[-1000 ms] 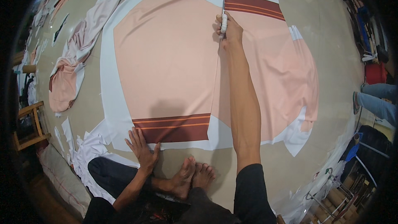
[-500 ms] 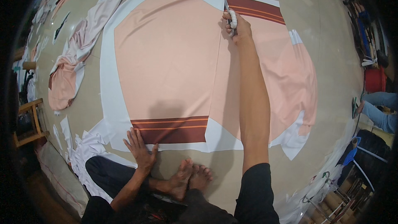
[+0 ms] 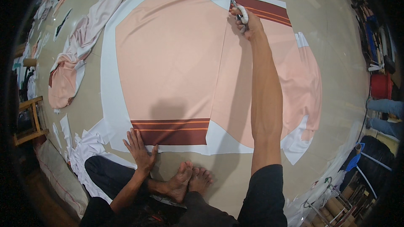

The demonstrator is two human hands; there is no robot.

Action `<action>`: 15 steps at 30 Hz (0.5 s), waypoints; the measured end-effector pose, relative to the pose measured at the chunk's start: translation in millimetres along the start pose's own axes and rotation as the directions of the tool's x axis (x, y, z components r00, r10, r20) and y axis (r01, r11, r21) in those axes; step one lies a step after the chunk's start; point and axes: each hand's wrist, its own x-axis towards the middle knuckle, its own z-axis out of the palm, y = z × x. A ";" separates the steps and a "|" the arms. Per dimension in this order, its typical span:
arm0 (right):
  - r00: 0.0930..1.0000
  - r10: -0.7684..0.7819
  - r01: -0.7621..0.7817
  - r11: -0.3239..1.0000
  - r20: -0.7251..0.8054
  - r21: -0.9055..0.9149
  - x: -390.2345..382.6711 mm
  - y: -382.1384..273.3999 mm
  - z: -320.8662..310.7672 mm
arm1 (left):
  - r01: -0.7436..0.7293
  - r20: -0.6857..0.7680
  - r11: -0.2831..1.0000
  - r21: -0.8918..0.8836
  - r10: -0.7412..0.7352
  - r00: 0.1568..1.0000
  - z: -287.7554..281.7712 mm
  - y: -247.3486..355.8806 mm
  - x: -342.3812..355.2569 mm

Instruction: The person sits on the floor and uses shears to cut a large piece of light pink fabric with a striped border into smaller rectangular pieces. The person repeatedly folds the fabric, cuts along the edges, and sets the cut pieces aside.

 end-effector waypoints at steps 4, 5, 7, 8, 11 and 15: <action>0.999 0.025 -0.024 0.999 -0.020 0.038 -0.1 -4.7 1.5 | 0.004 0.009 1.000 0.003 -0.004 1.000 -0.3 -0.1 0.2; 0.999 0.019 -0.017 0.999 -0.046 0.039 -1.6 -6.4 5.0 | 0.008 0.012 1.000 0.007 -0.008 1.000 -0.4 -0.6 0.0; 0.997 0.022 -0.021 1.000 -0.070 0.007 -0.8 -11.0 7.1 | 0.008 0.009 1.000 0.008 -0.008 1.000 -0.9 -0.4 0.3; 0.996 0.024 -0.024 1.000 -0.081 -0.008 -0.4 -12.5 8.9 | 0.009 0.008 1.000 0.009 -0.009 1.000 -1.7 -0.1 0.5; 1.000 0.025 -0.024 0.999 0.013 -0.032 7.1 -18.0 8.1 | 0.009 -0.005 1.000 0.001 -0.009 1.000 -1.0 -0.5 -1.0; 0.999 0.019 -0.022 0.998 -0.041 -0.067 28.2 -27.7 19.3 | -0.005 -0.011 1.000 0.020 0.005 1.000 -1.3 -1.2 -1.9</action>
